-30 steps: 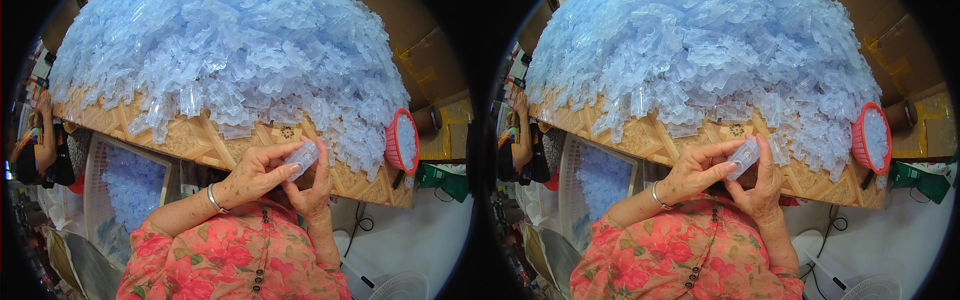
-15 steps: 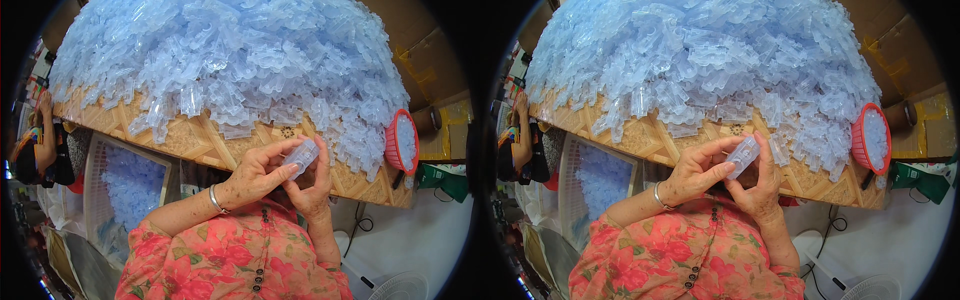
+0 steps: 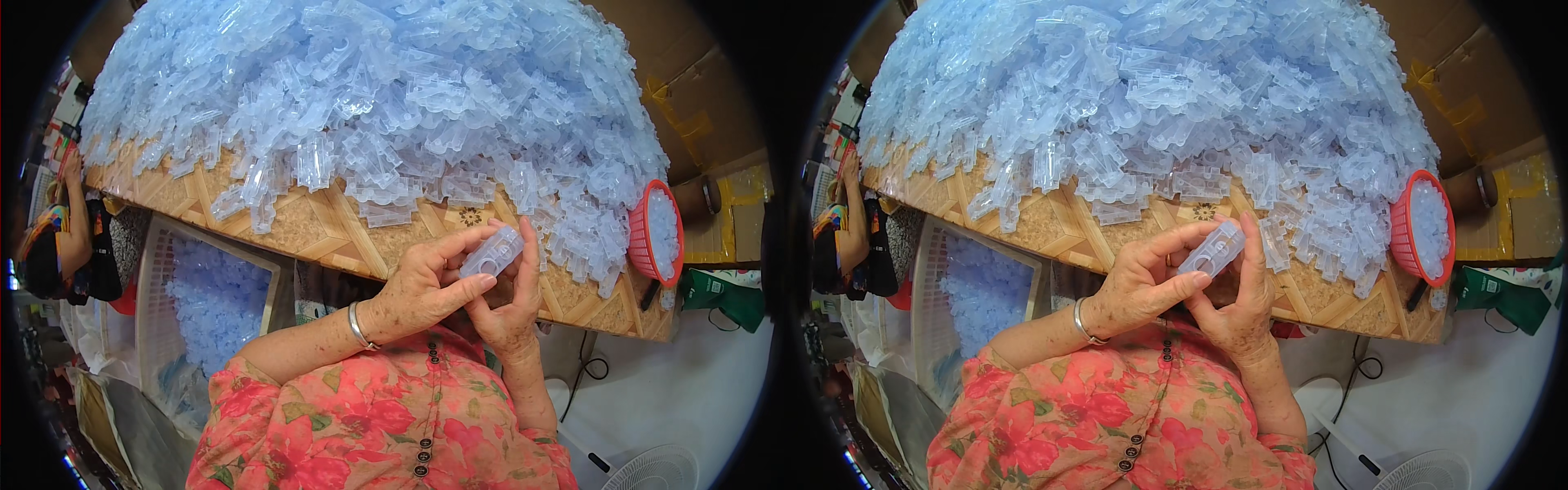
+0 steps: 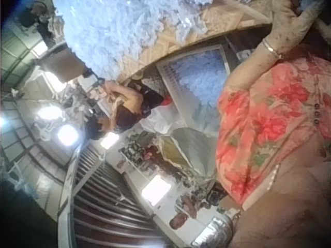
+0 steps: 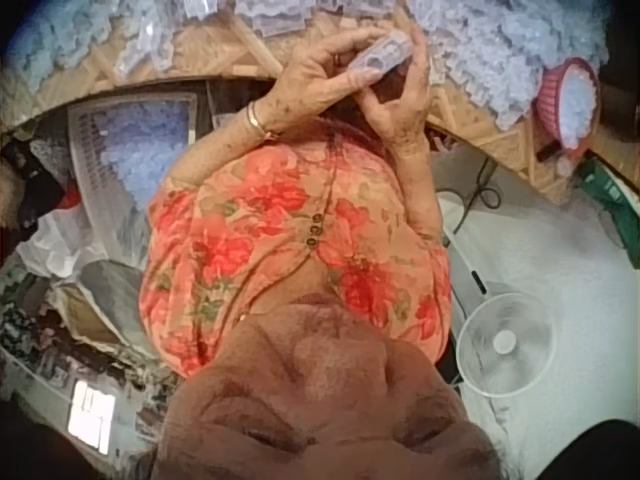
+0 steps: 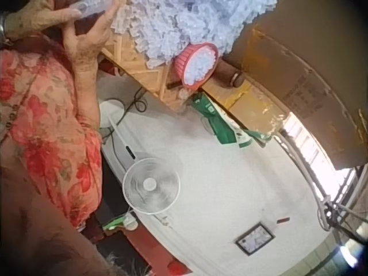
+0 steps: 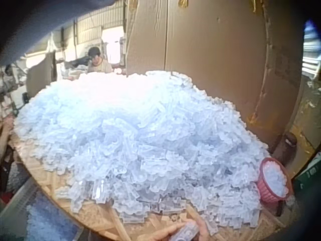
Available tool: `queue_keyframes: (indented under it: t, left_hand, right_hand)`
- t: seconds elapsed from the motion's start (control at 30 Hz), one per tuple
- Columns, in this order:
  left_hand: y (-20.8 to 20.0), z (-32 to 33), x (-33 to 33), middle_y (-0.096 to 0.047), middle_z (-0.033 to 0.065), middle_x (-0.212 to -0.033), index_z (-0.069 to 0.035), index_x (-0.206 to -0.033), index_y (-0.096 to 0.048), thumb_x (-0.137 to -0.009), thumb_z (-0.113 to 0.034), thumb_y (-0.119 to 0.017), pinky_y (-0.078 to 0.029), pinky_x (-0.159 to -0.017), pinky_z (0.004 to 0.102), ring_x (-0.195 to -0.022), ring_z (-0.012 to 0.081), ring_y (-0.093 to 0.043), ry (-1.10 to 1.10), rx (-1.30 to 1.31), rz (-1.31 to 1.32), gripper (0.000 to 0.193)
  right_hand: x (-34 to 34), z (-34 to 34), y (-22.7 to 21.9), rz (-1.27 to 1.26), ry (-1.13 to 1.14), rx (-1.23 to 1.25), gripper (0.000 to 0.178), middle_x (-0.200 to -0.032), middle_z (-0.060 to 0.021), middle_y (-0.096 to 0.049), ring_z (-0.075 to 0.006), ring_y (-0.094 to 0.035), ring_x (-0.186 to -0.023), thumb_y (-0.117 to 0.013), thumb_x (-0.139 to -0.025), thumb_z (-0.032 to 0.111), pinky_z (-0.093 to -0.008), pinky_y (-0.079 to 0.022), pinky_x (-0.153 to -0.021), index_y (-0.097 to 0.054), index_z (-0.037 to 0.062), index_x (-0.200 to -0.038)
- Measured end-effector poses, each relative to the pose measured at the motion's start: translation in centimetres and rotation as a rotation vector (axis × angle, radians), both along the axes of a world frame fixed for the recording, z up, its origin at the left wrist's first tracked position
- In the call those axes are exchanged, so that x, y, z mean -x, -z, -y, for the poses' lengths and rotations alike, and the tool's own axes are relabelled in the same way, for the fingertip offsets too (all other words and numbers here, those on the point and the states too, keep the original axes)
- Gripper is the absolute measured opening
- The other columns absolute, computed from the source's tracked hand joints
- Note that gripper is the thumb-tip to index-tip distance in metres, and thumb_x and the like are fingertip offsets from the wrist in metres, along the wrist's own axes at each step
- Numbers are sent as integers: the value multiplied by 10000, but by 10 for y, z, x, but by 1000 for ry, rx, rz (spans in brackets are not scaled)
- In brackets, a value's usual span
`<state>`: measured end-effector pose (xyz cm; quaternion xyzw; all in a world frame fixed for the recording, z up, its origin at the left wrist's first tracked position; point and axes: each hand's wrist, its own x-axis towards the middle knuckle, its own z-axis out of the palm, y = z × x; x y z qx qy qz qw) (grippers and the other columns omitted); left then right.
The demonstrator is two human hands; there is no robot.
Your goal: The person sits at a wooden table and repeatedly picks up small translucent plastic components from a large pile. They align and press two pieces together to form a single unit, then place the assembled item into a red basket. The process is continuous and repetitive throughout the clip.
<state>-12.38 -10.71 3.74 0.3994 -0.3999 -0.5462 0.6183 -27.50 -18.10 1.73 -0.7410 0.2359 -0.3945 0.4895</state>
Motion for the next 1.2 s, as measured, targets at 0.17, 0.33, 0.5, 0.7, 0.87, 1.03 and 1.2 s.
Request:
queue_keyframes:
  t: [0.17,0.33,0.5,0.7,0.87,1.03,1.2]
  left_hand:
    - [5,2,-2,-573,105,-1440,0,-1502,-462,-1009,-84,-628,-490,-1033,306,-1214,151,-591,-9,75,86,527]
    - [9,3,-9,-588,142,-1440,5,-1469,-509,-1016,-121,-619,-482,-1032,331,-1225,194,-604,-45,177,381,482]
    - [14,5,-8,-590,181,-1430,5,-1469,-508,-1011,-145,-620,-481,-1024,373,-1255,276,-600,-102,223,531,495]
    - [6,7,-3,-612,229,-1326,22,-1460,-479,-921,-128,-695,-495,-1009,413,-1227,368,-601,-165,323,669,600]
    - [7,7,-8,-629,213,-1313,9,-1407,-550,-886,-128,-731,-508,-959,415,-1169,364,-624,-133,199,685,568]
    - [11,16,-16,-637,200,-1153,10,-1280,-599,-828,-61,-734,-508,-894,451,-1057,396,-620,-192,384,961,477]
    - [8,18,-15,-635,155,-1070,-7,-1202,-648,-778,-24,-752,-494,-856,444,-995,365,-611,-240,324,1038,437]
  right_hand:
    - [4,1,1,-37,37,47,977,-1404,-238,-567,-313,-677,-1150,-838,-754,44,-389,-558,-957,-271,-13,-1548]
    - [5,8,6,-128,114,336,967,-1383,-254,-588,-358,-685,-1132,-849,-719,66,-402,-570,-931,-320,-16,-1525]
    - [3,5,9,-137,134,253,945,-1325,-238,-632,-356,-695,-1101,-844,-738,96,-405,-585,-892,-330,-20,-1523]
    - [9,3,16,-131,195,270,952,-1249,-213,-670,-332,-715,-1050,-897,-731,233,-393,-588,-847,-391,-14,-1499]
    - [10,7,-6,-301,198,377,829,-1165,-173,-695,-331,-714,-988,-883,-750,247,-400,-578,-824,-489,7,-1438]
    - [30,30,-25,-386,131,582,478,-1155,-125,-691,-320,-672,-1047,-825,-759,133,-416,-544,-874,-659,45,-1198]
    - [27,30,-20,-463,136,590,427,-1079,-100,-681,-302,-649,-997,-824,-755,167,-413,-523,-825,-654,61,-1132]
